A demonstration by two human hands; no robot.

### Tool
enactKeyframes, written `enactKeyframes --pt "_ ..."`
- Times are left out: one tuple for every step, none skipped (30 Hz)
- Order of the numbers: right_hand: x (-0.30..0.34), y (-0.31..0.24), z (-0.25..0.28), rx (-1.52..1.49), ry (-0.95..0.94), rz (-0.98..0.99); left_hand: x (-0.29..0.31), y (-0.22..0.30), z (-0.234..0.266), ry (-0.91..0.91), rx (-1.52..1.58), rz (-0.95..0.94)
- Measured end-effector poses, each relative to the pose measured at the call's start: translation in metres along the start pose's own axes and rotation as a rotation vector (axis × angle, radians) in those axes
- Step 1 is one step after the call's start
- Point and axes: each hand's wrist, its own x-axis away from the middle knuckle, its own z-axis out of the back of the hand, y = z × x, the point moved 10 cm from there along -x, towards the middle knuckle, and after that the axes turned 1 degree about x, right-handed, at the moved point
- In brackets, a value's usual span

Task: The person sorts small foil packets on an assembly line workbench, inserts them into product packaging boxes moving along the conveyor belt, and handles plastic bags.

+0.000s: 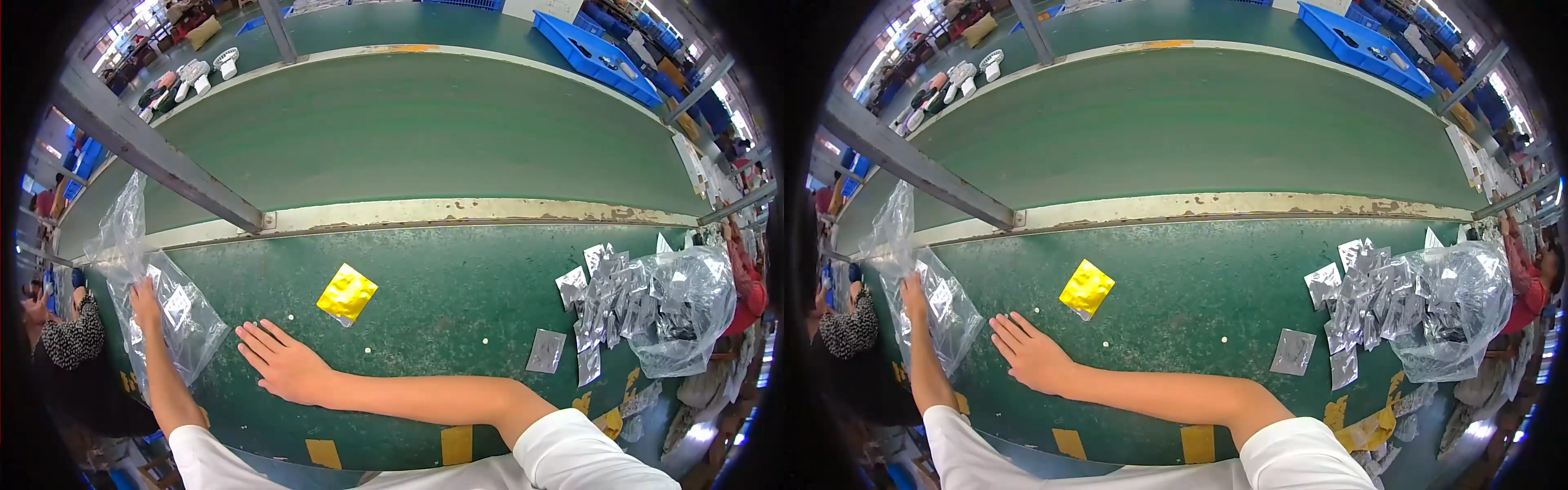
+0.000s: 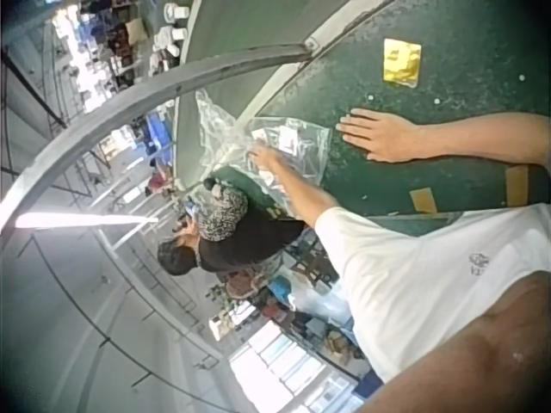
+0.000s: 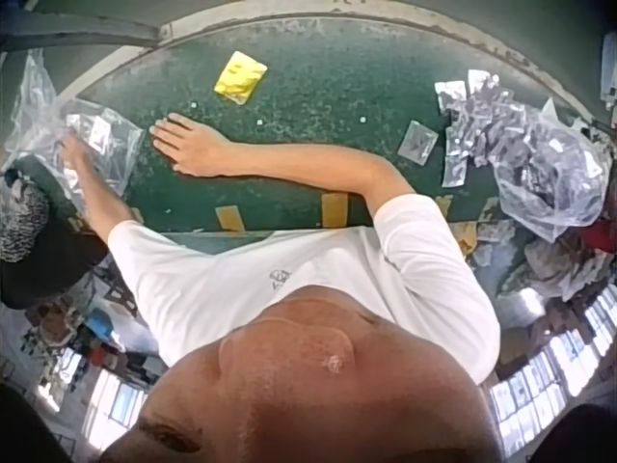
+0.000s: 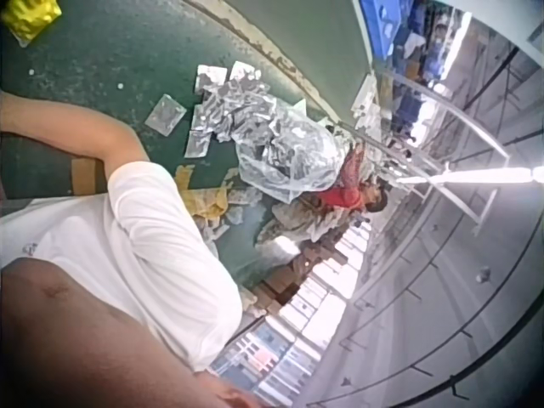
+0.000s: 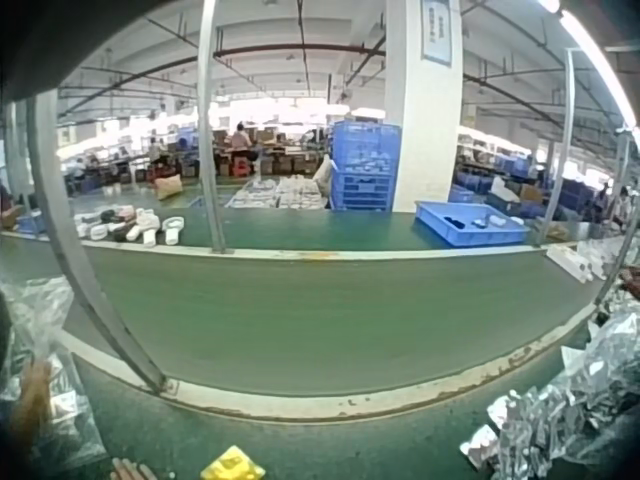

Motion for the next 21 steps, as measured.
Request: enactKeyframes --pt "0.002 0.004 -0.003 0.008 -0.009 -0.008 0.004 0.006 -0.008 -0.015 0.021 0.019" --pt "0.001 0.001 -0.001 0.005 -0.008 -0.004 0.001 0.001 -0.003 -0.008 0.017 0.020" --pt "0.001 0.000 0.000 0.002 -0.007 0.000 -0.002 -0.002 0.001 -0.007 0.016 0.006" --pt "0.001 -0.002 0.001 0.000 -0.003 0.002 -0.005 -0.004 0.004 -0.006 0.016 -0.009" --pt "0.000 -0.002 0.001 -0.002 -0.006 0.002 -0.005 -0.004 0.002 -0.008 0.015 -0.009" --pt "-0.001 -0.002 0.000 -0.005 -0.009 0.002 -0.005 -0.005 0.001 -0.003 -0.002 -0.002" --pt "-0.002 -0.001 0.000 -0.005 -0.010 0.001 -0.006 -0.006 0.001 0.002 -0.019 0.004" --pt "-0.002 -0.002 0.002 -0.004 -0.007 0.004 -0.007 -0.009 0.003 0.006 -0.021 0.004" --pt "-0.002 -0.004 0.003 -0.004 -0.003 0.007 -0.009 -0.008 0.006 0.003 -0.076 -0.032" --pt "-0.003 -0.005 0.005 -0.008 0.002 0.010 -0.011 -0.008 0.009 -0.001 -0.132 -0.067" --pt "-0.001 -0.002 0.003 0.001 -0.002 0.005 -0.008 -0.003 0.001 -0.010 -0.125 -0.069" --pt "0.000 0.000 0.000 0.009 -0.006 0.000 -0.005 -0.001 -0.006 -0.022 -0.104 -0.047" --pt "0.001 0.001 -0.003 0.013 -0.013 -0.006 -0.001 0.000 -0.014 -0.034 -0.083 -0.026" --pt "0.000 -0.003 0.000 0.008 -0.003 0.001 -0.004 -0.005 -0.006 -0.025 -0.088 -0.024" --pt "-0.001 -0.006 0.003 0.003 0.008 0.008 -0.008 -0.009 0.003 -0.015 -0.120 -0.046" --pt "-0.001 -0.010 0.007 -0.002 0.016 0.013 -0.011 -0.012 0.011 -0.005 -0.154 -0.068" --pt "0.000 -0.007 0.004 0.004 0.016 0.009 -0.007 -0.007 0.005 -0.011 -0.147 -0.069" --pt "0.002 -0.005 0.002 0.009 0.016 0.005 -0.003 -0.004 -0.002 -0.028 -0.127 -0.059" --pt "0.003 -0.002 -0.001 0.014 0.010 0.000 0.000 0.001 -0.009 -0.045 -0.107 -0.050" --pt "0.003 -0.003 0.002 0.017 0.017 0.004 -0.001 0.001 -0.003 -0.040 -0.111 -0.049" --pt "0.003 -0.004 0.005 0.020 0.024 0.008 -0.002 0.000 0.004 -0.023 -0.099 -0.027"
